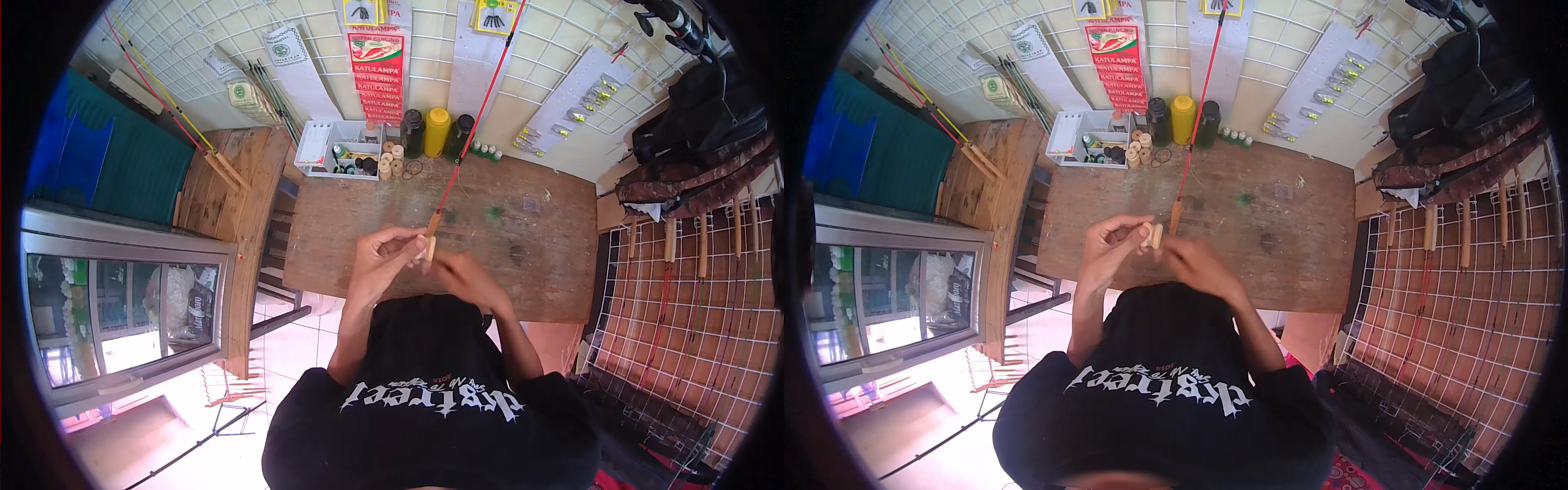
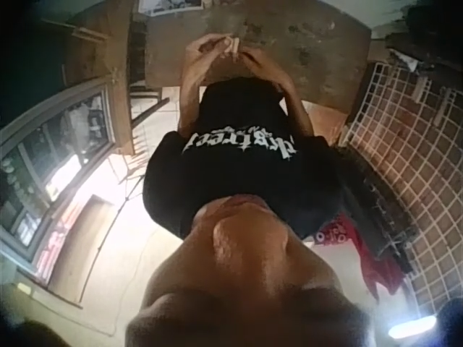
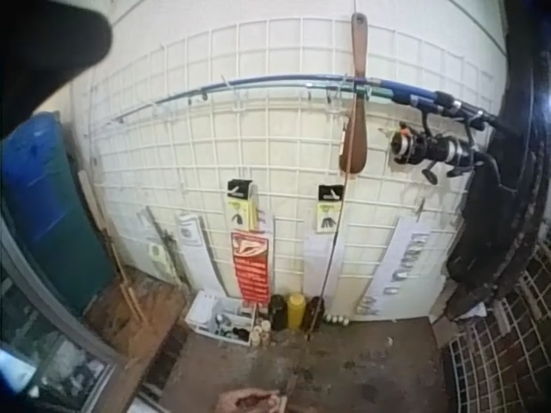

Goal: Thread line and attach components such as a float to a fishing rod at a workbench.

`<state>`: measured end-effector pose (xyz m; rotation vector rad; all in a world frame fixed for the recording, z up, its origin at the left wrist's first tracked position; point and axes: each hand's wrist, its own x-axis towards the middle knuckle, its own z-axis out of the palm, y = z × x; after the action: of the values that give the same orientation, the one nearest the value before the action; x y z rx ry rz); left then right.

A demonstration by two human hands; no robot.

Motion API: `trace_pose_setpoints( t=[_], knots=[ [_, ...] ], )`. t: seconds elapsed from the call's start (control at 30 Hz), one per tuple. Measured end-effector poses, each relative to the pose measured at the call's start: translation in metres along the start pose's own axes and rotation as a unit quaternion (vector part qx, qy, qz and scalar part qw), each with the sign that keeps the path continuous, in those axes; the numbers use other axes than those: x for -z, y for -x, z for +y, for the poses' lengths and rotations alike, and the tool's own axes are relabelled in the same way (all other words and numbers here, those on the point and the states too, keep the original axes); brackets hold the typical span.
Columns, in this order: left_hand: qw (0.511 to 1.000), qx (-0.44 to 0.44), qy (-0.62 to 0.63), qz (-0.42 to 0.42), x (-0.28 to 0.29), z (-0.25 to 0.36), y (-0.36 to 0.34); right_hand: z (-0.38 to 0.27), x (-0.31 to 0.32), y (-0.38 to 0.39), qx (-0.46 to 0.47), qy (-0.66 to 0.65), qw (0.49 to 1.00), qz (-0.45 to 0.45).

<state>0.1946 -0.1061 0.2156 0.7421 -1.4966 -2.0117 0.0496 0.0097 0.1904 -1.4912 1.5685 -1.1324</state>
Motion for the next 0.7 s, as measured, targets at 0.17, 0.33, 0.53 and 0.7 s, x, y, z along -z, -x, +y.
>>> trace_pose_setpoints(
  t=[0.17,0.33,0.53,0.7],
  knots=[
    [0.997,0.042,-0.027,-0.058,0.004,-0.009,0.002,-0.033,0.037,-0.021,-0.094,0.018,0.995,0.006],
    [0.999,0.042,0.03,-0.009,0.011,-0.014,-0.002,-0.061,0.013,-0.006,-0.035,0.015,0.999,-0.027],
    [0.999,0.03,0.022,-0.027,0.015,-0.002,0.003,-0.037,0.025,-0.007,-0.061,0.036,0.994,-0.088],
    [0.994,-0.059,0.004,0.087,0.008,-0.007,-0.001,-0.048,0.017,-0.011,-0.034,0.06,0.996,-0.058]
  ],
)
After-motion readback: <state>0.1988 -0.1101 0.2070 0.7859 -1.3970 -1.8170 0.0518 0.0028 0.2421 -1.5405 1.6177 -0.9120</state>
